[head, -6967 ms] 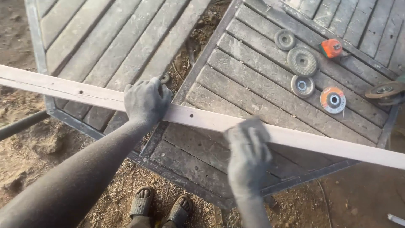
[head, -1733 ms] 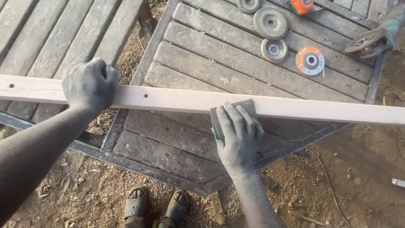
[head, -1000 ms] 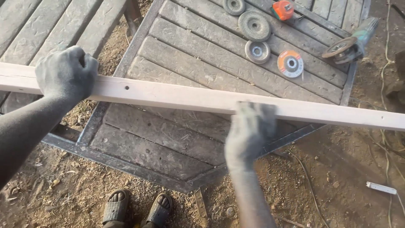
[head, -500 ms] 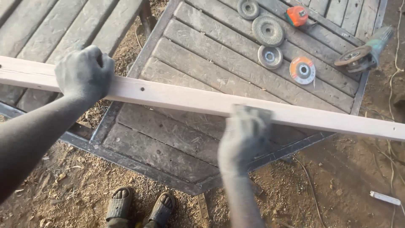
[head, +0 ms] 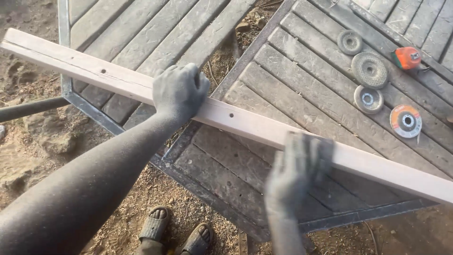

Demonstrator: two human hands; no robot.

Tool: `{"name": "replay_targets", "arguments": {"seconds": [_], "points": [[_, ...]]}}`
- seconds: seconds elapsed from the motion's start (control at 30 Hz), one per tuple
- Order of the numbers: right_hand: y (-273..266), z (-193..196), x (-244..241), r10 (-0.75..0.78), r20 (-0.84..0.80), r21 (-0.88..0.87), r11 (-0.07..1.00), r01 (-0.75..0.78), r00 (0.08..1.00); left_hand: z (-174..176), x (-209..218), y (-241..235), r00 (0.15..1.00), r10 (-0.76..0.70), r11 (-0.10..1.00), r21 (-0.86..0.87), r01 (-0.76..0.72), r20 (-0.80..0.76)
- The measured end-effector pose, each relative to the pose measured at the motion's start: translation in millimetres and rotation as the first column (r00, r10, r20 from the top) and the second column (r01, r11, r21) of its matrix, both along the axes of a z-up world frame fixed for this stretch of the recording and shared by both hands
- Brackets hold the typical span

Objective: Manual sanding of a wooden plank using a small piece of sandpaper to smooth the edges and surfaces.

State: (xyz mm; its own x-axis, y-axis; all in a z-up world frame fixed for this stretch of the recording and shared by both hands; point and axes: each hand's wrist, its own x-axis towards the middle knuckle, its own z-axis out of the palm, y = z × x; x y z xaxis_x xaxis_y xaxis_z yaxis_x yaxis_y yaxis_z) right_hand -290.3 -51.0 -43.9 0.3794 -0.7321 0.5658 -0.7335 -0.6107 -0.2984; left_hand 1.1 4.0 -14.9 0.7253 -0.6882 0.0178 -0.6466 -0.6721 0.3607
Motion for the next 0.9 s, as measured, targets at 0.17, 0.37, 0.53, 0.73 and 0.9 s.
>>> {"name": "replay_targets", "arguments": {"seconds": [0.17,0.37,0.53,0.73,0.9], "points": [[7.8,-23.8,32.7,0.030,-0.085,-0.179,0.983,-0.045,0.996,-0.8,4.9,17.4,0.901,-0.420,0.889,-0.152,0.432,0.106],[-25.4,-25.9,-0.3,0.229,-0.141,-0.216,0.942,-0.256,0.963,-15.4,-7.2,26.5,0.675,-0.635,0.770,0.231,0.595,0.376],[-66.6,-30.3,-45.8,0.320,-0.161,-0.200,0.916,-0.349,0.934,-13.0,-58.7,20.8,0.720,-0.618,0.785,0.286,0.549,0.315],[-128.6,-25.9,-112.1,0.299,-0.268,-0.091,0.939,-0.333,0.916,-22.9,-148.3,-34.4,0.825,-0.500,0.865,0.104,0.491,0.263],[-158.2,8.4,-143.3,0.239,-0.222,0.193,0.961,-0.198,0.945,-8.6,-201.4,-79.6,0.878,-0.477,0.874,0.130,0.469,0.038]]}}
